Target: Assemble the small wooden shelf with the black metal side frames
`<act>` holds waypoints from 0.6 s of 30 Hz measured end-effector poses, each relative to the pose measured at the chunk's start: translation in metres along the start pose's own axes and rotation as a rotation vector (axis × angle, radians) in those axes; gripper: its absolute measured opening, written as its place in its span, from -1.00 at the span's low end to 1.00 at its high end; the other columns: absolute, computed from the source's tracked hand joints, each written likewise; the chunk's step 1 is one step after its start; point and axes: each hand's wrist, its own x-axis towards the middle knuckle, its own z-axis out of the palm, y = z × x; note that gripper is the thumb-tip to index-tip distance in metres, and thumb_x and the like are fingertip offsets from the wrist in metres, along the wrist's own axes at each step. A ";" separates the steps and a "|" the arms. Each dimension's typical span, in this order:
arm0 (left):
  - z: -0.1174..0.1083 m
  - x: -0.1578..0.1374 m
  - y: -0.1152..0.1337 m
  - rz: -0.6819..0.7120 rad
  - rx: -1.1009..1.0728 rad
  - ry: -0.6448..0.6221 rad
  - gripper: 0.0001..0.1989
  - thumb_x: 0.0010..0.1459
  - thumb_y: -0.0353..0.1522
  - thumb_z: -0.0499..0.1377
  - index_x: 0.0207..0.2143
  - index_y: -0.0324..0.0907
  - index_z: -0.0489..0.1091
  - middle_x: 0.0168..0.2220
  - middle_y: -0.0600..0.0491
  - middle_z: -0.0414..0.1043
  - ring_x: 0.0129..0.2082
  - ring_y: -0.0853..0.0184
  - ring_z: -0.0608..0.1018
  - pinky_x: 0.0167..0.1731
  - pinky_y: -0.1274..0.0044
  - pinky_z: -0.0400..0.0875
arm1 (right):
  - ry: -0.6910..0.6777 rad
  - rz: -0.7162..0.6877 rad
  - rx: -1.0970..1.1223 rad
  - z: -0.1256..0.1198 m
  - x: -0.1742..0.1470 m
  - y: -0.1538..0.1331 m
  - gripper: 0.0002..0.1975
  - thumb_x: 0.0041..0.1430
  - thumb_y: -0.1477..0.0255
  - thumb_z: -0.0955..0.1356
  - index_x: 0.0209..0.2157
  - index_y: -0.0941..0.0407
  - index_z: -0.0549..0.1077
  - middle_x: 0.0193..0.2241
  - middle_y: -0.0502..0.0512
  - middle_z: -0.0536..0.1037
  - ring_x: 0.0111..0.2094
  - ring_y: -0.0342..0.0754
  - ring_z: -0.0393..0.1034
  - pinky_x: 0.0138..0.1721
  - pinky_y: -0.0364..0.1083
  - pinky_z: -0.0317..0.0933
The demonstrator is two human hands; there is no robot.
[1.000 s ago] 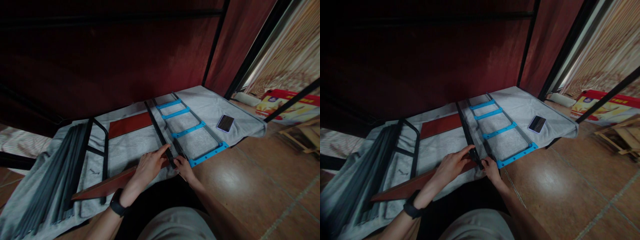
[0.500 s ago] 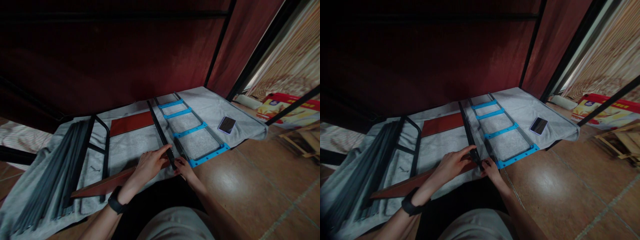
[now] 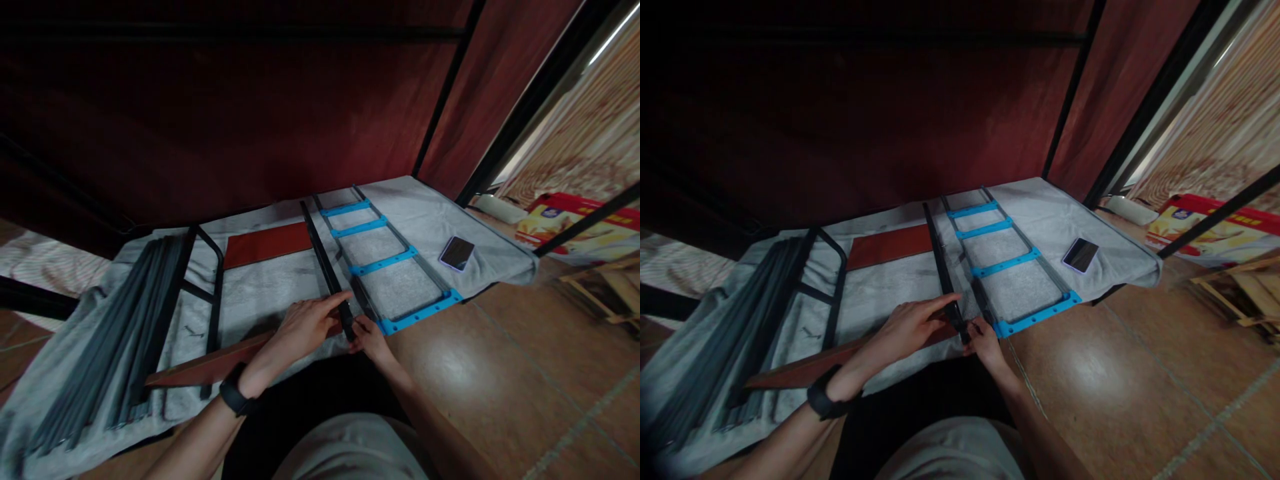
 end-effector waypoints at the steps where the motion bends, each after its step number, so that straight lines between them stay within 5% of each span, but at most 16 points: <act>1: 0.000 0.000 -0.001 0.019 0.001 -0.007 -0.39 0.25 -0.44 0.07 0.31 0.13 0.16 0.13 0.15 0.48 0.04 0.27 0.56 0.02 0.46 0.39 | 0.014 -0.022 -0.028 0.001 0.000 0.001 -0.62 0.05 0.03 0.31 -0.32 0.06 0.27 -0.63 -0.12 0.38 -0.65 -0.10 0.36 -0.60 -0.11 0.29; 18: 0.006 0.004 -0.010 0.059 -0.031 -0.002 -0.46 0.24 -0.44 0.08 0.25 0.10 0.27 0.17 0.14 0.44 0.10 0.30 0.52 0.11 0.46 0.35 | 0.002 0.009 -0.027 0.004 -0.002 -0.003 -0.61 0.02 0.02 0.32 -0.31 0.05 0.28 -0.60 -0.06 0.42 -0.66 -0.10 0.36 -0.61 -0.09 0.33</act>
